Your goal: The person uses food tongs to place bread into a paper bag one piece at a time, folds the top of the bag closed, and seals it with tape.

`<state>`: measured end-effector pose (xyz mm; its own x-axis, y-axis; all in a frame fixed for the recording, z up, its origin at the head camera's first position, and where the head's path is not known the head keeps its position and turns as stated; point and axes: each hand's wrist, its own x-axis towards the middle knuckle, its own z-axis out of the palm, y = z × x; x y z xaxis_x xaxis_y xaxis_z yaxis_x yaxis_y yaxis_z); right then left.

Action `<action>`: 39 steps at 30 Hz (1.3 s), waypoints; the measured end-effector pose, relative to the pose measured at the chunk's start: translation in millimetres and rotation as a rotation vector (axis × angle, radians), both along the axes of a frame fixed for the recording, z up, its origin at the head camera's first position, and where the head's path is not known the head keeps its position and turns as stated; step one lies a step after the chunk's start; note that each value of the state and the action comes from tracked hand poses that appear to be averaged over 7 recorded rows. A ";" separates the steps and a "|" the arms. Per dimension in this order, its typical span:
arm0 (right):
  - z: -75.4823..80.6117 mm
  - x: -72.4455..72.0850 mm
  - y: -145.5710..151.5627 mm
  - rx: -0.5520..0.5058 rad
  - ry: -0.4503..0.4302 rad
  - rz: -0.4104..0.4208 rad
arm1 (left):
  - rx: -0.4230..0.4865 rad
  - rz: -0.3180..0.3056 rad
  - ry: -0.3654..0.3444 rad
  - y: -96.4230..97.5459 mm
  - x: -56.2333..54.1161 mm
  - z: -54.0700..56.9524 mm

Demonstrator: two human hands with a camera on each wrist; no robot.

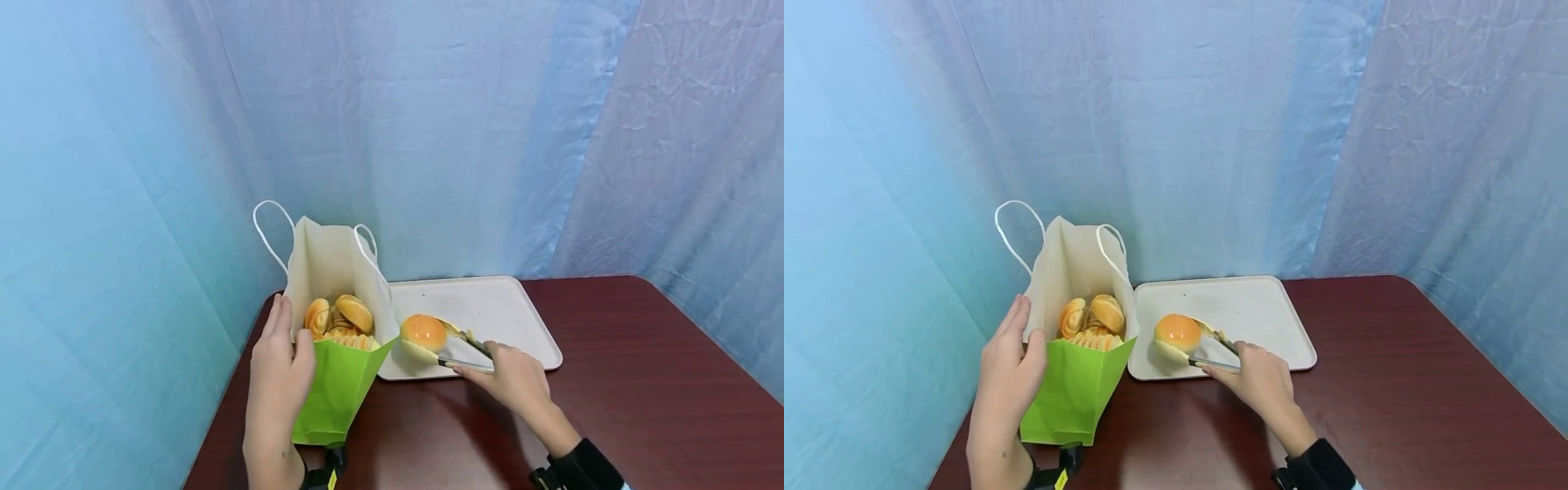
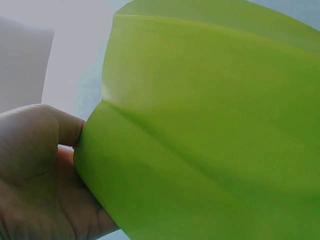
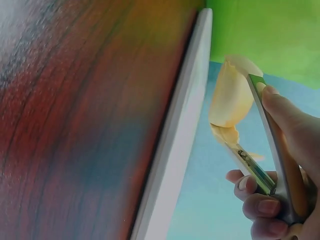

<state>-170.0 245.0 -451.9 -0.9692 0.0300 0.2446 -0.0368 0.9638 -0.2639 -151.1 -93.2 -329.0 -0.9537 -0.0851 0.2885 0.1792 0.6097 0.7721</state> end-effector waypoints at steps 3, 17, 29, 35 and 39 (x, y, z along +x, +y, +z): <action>3.5 3.9 1.9 -0.023 -0.010 -0.017 | -0.005 -0.003 0.017 1.5 -0.2 0.2; 31.7 14.7 14.0 -0.096 0.071 -0.039 | -0.055 -0.036 0.089 18.4 1.5 -3.0; 56.4 24.0 24.0 -0.113 0.146 -0.086 | -0.090 -0.082 0.151 44.8 4.7 -4.4; 65.4 29.2 37.2 -0.133 0.149 -0.126 | -0.098 -0.071 0.132 49.3 7.0 -2.3; 70.9 32.4 43.9 -0.148 0.160 -0.145 | -0.088 -0.065 0.162 48.8 7.5 -2.4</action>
